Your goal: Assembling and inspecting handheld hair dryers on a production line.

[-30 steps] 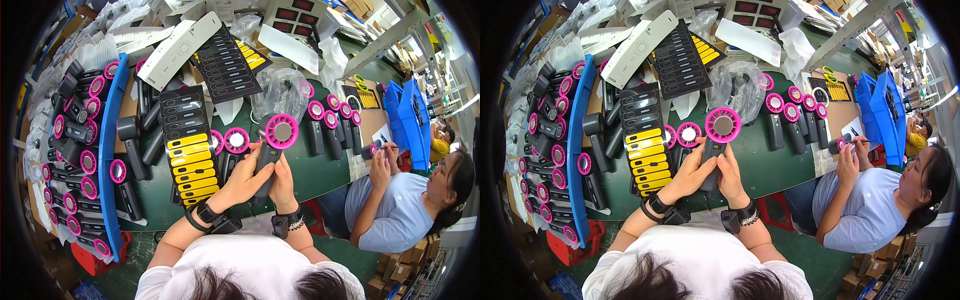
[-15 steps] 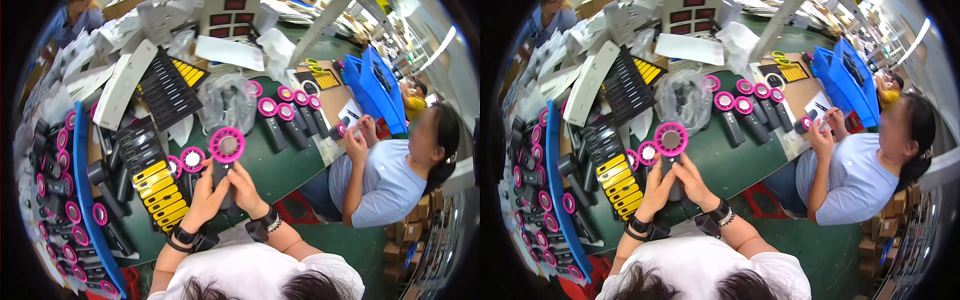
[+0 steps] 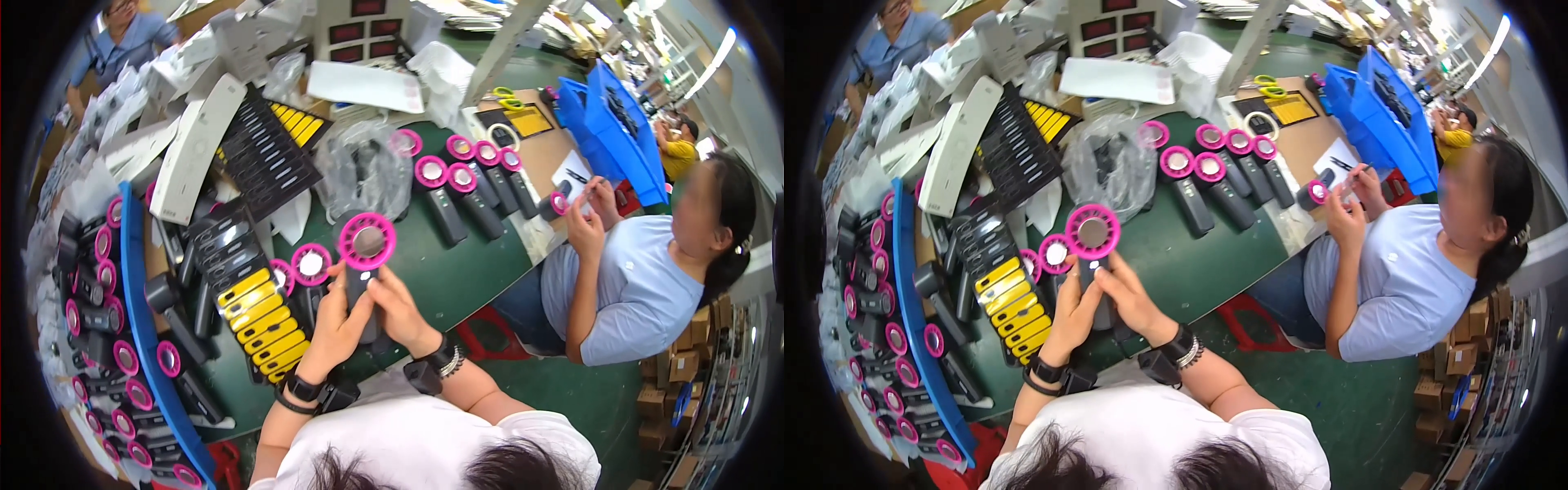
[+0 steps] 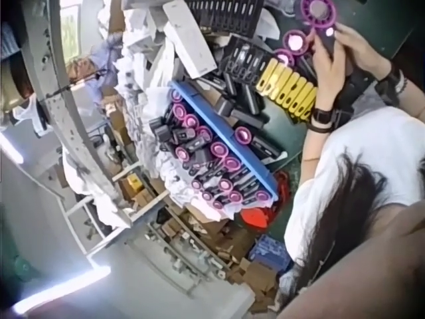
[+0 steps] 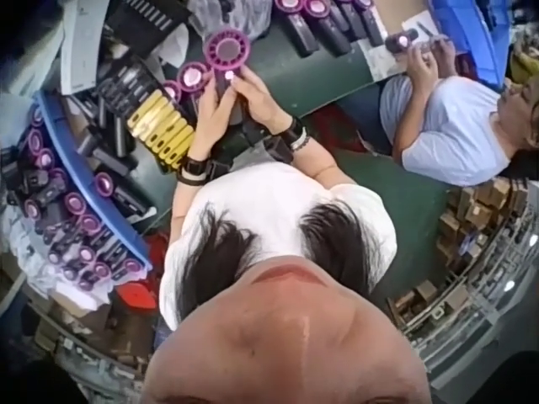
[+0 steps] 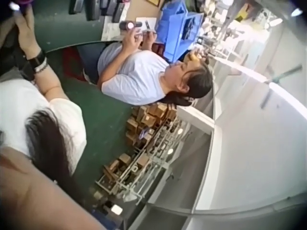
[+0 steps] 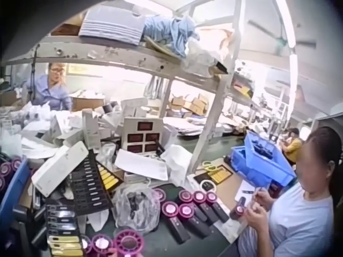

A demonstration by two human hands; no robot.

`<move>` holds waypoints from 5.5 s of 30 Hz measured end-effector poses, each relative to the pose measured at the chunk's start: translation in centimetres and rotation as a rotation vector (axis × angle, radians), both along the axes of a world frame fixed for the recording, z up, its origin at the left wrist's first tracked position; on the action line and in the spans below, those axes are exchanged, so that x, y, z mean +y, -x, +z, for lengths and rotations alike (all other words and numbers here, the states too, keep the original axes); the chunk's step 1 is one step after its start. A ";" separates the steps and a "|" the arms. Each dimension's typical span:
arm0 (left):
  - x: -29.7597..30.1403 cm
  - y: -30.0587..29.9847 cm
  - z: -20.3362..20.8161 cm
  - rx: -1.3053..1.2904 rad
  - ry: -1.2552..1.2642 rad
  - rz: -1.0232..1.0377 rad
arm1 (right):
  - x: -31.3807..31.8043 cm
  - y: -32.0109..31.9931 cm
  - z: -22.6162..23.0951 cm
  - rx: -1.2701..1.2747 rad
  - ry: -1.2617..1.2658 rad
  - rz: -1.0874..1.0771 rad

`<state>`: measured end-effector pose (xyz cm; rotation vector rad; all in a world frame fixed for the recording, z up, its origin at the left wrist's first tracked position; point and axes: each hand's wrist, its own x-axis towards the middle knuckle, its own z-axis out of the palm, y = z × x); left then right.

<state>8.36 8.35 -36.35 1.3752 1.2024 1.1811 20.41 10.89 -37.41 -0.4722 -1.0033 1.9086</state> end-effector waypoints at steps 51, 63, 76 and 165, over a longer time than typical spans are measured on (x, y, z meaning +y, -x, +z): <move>-10.0 16.2 4.5 0.790 0.013 0.573 | -5.2 -6.7 -2.1 -0.603 0.184 -0.298; -8.1 18.3 0.9 0.404 0.186 0.521 | -5.8 -4.4 -3.2 -0.824 -0.172 -0.494; -9.5 17.6 4.0 -0.275 0.060 0.475 | -4.1 0.0 10.2 -0.832 -0.959 -0.265; -0.4 -0.5 0.3 0.915 -0.025 -0.061 | -4.5 -7.1 -1.2 -0.282 -0.043 -0.228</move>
